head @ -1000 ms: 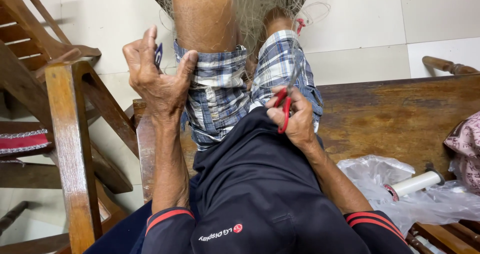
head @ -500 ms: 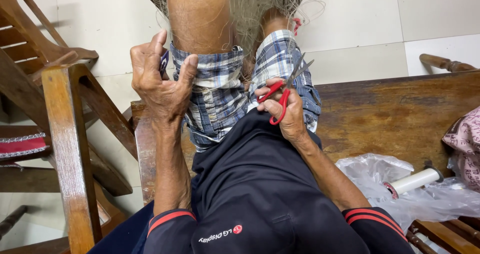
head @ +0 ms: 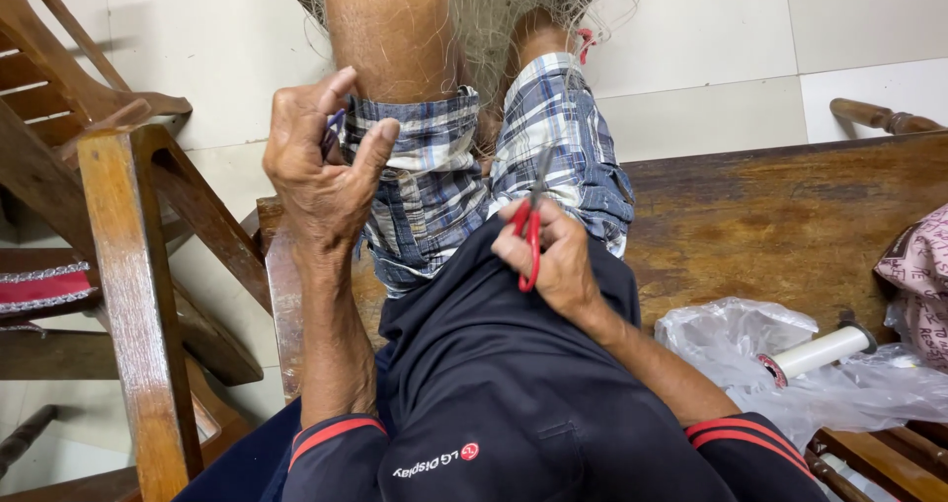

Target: Repairing a fishing net by tying knots with a netting needle and trimming excess line with scissors

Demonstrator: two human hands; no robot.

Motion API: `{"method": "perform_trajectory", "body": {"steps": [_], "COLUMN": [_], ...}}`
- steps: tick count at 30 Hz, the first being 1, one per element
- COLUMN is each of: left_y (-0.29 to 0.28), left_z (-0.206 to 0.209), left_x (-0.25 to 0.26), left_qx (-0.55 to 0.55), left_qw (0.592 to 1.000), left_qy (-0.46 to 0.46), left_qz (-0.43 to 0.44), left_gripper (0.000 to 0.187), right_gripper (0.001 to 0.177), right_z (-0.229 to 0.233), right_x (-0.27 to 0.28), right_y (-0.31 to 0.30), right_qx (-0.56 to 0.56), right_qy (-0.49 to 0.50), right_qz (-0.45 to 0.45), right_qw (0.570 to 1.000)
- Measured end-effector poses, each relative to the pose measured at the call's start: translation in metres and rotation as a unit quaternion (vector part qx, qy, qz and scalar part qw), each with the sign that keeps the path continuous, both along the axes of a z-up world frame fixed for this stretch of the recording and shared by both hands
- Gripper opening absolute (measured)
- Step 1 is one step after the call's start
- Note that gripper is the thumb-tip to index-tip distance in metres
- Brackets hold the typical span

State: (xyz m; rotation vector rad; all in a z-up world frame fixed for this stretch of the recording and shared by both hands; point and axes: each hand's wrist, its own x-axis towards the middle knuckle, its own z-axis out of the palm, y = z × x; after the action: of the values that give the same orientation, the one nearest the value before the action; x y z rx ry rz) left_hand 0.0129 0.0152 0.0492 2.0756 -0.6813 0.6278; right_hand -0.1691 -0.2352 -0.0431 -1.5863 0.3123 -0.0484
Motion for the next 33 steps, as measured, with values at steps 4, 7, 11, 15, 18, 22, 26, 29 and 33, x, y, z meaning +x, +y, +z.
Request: {"method": "perform_trajectory", "body": {"steps": [4,7,11,15,18,22,26,29,33], "left_y": [-0.01,-0.011,-0.016,-0.019,-0.02,-0.021,-0.02,-0.02,-0.021], "left_z": [0.005,-0.001,0.002,0.004,0.0,0.001,0.002,0.001,0.002], "left_x": [-0.007,-0.01,-0.013,-0.015,-0.013,-0.014,-0.013,-0.013,-0.013], "left_qx": [-0.027,-0.01,-0.008,-0.005,-0.007,-0.013,-0.013,-0.013,-0.019], "left_qw": [0.999,1.0,1.0,1.0,1.0,0.999,0.999,0.999,1.0], "left_qy": [0.028,0.009,-0.002,-0.001,-0.012,-0.004,-0.001,0.002,0.007], "left_qz": [0.015,0.025,0.026,0.022,0.025,0.029,0.03,0.029,0.024], "left_gripper": [0.045,0.051,0.052,0.053,0.054,0.052,0.053,0.054,0.052], "right_gripper": [0.034,0.033,0.044,0.056,0.06,0.06,0.059,0.059,0.058], "right_z": [0.018,0.029,0.028,0.015,0.024,0.029,0.03,0.023,0.022], "right_x": [0.02,0.033,0.032,0.038,0.044,0.051,0.046,0.038,0.035], "right_y": [0.022,0.029,0.033,0.034,0.031,0.032,0.036,0.041,0.045], "right_qx": [0.111,0.1,0.149,0.246,0.22,0.219,0.221,0.229,0.226], "right_qy": [0.045,0.054,0.026,0.017,0.007,0.02,0.021,0.006,-0.016], "right_qz": [0.053,0.065,0.104,0.065,0.052,0.037,0.048,0.062,0.046], "right_qw": [0.991,0.991,0.983,0.967,0.974,0.975,0.974,0.971,0.973]}}
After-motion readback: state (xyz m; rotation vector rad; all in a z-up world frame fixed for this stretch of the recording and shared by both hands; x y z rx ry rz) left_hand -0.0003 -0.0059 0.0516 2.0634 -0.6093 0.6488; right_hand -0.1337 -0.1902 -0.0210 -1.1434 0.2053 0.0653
